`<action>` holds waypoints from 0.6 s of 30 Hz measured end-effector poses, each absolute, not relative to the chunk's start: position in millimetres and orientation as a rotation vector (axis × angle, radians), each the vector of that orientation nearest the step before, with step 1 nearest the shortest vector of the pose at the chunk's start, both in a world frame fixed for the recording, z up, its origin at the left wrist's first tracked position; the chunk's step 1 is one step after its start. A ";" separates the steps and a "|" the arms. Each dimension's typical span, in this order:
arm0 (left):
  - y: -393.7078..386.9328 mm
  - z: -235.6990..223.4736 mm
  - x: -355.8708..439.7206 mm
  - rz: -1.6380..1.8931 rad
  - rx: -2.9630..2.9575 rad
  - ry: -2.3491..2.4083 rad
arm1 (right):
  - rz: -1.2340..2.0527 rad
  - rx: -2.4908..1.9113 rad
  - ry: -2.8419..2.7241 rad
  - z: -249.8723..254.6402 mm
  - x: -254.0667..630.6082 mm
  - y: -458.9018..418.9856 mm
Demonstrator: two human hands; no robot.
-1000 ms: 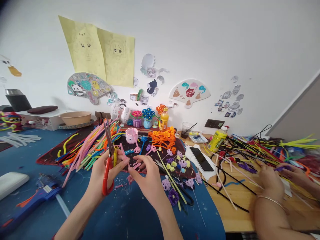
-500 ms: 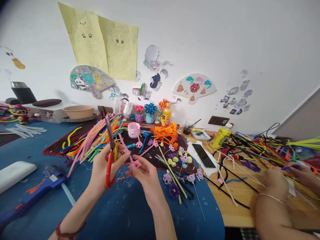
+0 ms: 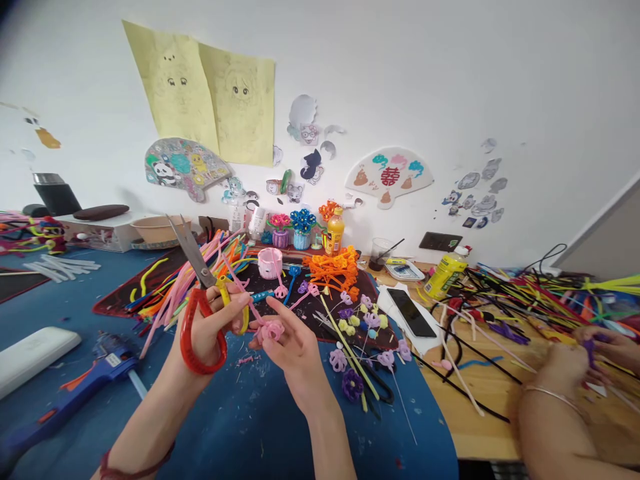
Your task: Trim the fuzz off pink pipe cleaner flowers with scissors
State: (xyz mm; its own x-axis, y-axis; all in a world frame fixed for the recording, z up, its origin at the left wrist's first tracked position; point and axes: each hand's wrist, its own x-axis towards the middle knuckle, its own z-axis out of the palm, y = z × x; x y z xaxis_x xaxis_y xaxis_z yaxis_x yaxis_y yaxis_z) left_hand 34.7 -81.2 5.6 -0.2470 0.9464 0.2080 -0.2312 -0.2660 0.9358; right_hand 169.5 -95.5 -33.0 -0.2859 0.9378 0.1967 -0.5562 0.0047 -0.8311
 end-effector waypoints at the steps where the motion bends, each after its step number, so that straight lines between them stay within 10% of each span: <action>1: -80.9 6.1 35.2 1.665 1.052 1.020 | 1.596 -0.511 -1.030 -30.2 169.3 -95.5; 18: -103.7 -10.8 56.8 1.903 1.449 1.532 | 1.596 -0.587 -0.791 -26.1 140.5 -92.7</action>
State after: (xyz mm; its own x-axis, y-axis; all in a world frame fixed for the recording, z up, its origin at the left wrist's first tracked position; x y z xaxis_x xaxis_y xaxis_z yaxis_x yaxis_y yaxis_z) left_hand 56.8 -103.7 -10.8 -0.4465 0.7365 0.5082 0.3394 -0.3861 0.8578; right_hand 140.5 -92.7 -26.1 -0.1725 0.9834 0.0556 -0.6402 -0.0690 -0.7651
